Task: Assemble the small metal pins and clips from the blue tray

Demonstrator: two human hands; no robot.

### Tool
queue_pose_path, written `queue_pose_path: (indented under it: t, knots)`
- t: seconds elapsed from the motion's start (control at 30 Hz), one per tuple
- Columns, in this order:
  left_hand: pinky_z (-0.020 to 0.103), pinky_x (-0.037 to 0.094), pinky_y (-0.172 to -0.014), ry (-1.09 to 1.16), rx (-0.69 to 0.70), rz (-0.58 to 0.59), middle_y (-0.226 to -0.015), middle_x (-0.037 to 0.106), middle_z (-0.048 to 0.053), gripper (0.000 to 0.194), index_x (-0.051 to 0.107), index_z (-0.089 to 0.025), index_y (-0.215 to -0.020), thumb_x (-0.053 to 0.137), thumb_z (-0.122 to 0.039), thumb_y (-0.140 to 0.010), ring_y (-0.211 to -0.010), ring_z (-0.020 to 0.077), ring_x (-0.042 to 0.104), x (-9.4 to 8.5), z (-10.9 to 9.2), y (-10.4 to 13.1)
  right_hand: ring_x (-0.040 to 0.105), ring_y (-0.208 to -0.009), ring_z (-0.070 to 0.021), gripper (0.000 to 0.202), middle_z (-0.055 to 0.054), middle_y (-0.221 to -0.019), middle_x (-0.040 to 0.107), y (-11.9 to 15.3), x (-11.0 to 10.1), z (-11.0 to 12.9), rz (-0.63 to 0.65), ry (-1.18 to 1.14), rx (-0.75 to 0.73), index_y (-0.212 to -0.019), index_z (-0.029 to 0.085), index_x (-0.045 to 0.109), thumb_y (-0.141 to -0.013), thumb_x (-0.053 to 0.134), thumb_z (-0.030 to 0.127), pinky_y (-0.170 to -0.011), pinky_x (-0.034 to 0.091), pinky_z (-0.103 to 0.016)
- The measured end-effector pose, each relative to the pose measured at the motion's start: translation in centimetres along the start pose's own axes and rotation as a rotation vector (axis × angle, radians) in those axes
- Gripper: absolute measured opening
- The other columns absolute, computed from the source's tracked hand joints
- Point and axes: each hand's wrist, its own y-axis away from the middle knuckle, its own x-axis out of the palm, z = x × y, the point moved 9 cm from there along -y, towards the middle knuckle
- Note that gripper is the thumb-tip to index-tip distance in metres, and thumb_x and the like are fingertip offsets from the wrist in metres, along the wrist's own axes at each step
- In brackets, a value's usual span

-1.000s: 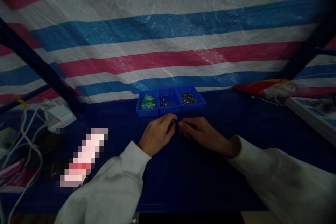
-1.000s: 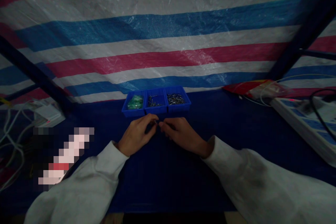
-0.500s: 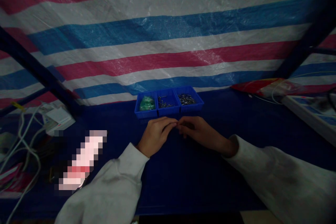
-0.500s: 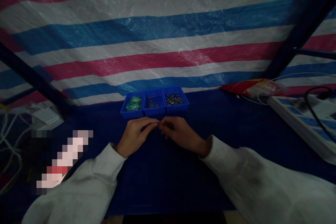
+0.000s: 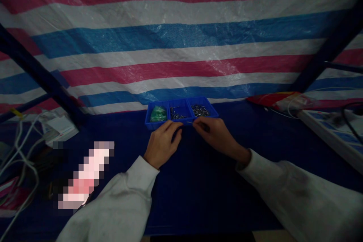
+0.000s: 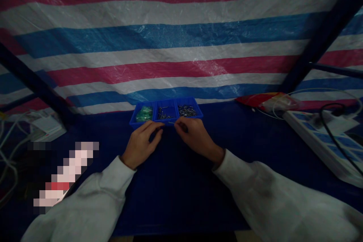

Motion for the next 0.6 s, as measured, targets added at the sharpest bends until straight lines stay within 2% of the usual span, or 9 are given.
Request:
queue_pose_path:
  t: [0.07,0.13,0.2,0.27,0.33,0.47,0.53,0.6]
  knots:
    - [0.033,0.053,-0.087,-0.044,-0.011,-0.021,-0.104,0.065,0.004,0.021,0.062,-0.021,-0.113,0.049,-0.021,-0.096,-0.094,0.0179,0.065,-0.5,0.4,-0.2,0.056,-0.059,-0.0138,0.022,-0.001,-0.067,0.064,-1.9,-0.7,-0.2,-0.07,0.065,0.006,-0.081,0.018,0.065,-0.093,0.052,0.03,-0.06,0.038,-0.027]
    - [0.032,0.053,-0.088,-0.066,-0.018,-0.023,-0.103,0.064,0.004,0.02,0.062,-0.021,-0.111,0.048,-0.02,-0.096,-0.094,0.0176,0.064,-0.7,0.8,-0.3,0.058,-0.063,-0.0158,0.02,-0.002,-0.07,0.065,-3.3,-0.9,-0.5,-0.107,0.123,0.022,-0.092,0.016,0.066,-0.093,0.053,0.031,-0.062,0.039,-0.028]
    - [0.032,0.052,-0.089,-0.08,-0.013,0.007,-0.102,0.064,0.005,0.02,0.062,-0.02,-0.109,0.047,-0.019,-0.096,-0.094,0.0177,0.064,-0.4,0.9,-0.2,0.06,-0.066,-0.0177,0.024,-0.004,-0.073,0.066,-3.6,-0.6,-0.7,-0.104,0.167,0.035,-0.105,0.015,0.064,-0.095,0.051,0.032,-0.064,0.042,-0.03]
    - [0.033,0.052,-0.089,-0.09,0.006,0.071,-0.102,0.064,0.005,0.02,0.062,-0.019,-0.109,0.046,-0.019,-0.097,-0.096,0.0184,0.063,0.3,0.8,-0.1,0.063,-0.076,-0.0201,0.026,-0.007,-0.082,0.068,-2.4,-0.2,-0.2,-0.084,0.233,-0.035,-0.112,0.014,0.061,-0.096,0.049,0.031,-0.072,0.045,-0.032]
    - [0.034,0.052,-0.09,-0.108,0.04,0.161,-0.105,0.064,0.006,0.02,0.062,-0.018,-0.11,0.047,-0.019,-0.096,-0.099,0.0197,0.062,1.2,0.4,0.0,0.063,-0.091,-0.0232,0.027,-0.012,-0.104,0.067,-0.3,0.6,0.6,-0.025,0.324,-0.149,-0.115,0.015,0.06,-0.098,0.045,0.029,-0.079,0.048,-0.034]
    - [0.038,0.05,-0.095,-0.181,0.081,0.372,-0.108,0.063,0.007,0.023,0.061,-0.018,-0.115,0.048,-0.023,-0.097,-0.104,0.0213,0.06,3.2,-0.4,0.7,0.062,-0.096,-0.0262,0.022,-0.013,-0.103,0.066,3.7,2.2,0.4,0.141,0.422,-0.254,-0.11,0.015,0.064,-0.096,0.048,0.022,-0.085,0.052,-0.041]
    - [0.041,0.049,-0.098,-0.225,0.051,0.454,-0.117,0.062,0.009,0.029,0.058,-0.02,-0.123,0.047,-0.026,-0.098,-0.11,0.0232,0.06,3.7,-0.7,1.6,0.061,-0.101,-0.0269,0.023,-0.014,-0.106,0.065,4.8,2.6,-0.2,0.172,0.423,-0.265,-0.111,0.012,0.064,-0.095,0.051,0.021,-0.092,0.052,-0.045]
    - [0.048,0.048,-0.099,-0.287,-0.019,0.498,-0.133,0.056,0.012,0.038,0.051,-0.022,-0.134,0.047,-0.032,-0.098,-0.12,0.029,0.056,3.6,-0.7,3.1,0.061,-0.105,-0.0274,0.025,-0.015,-0.112,0.065,5.4,2.9,-0.6,0.182,0.418,-0.254,-0.114,0.011,0.064,-0.095,0.052,0.022,-0.095,0.051,-0.047]
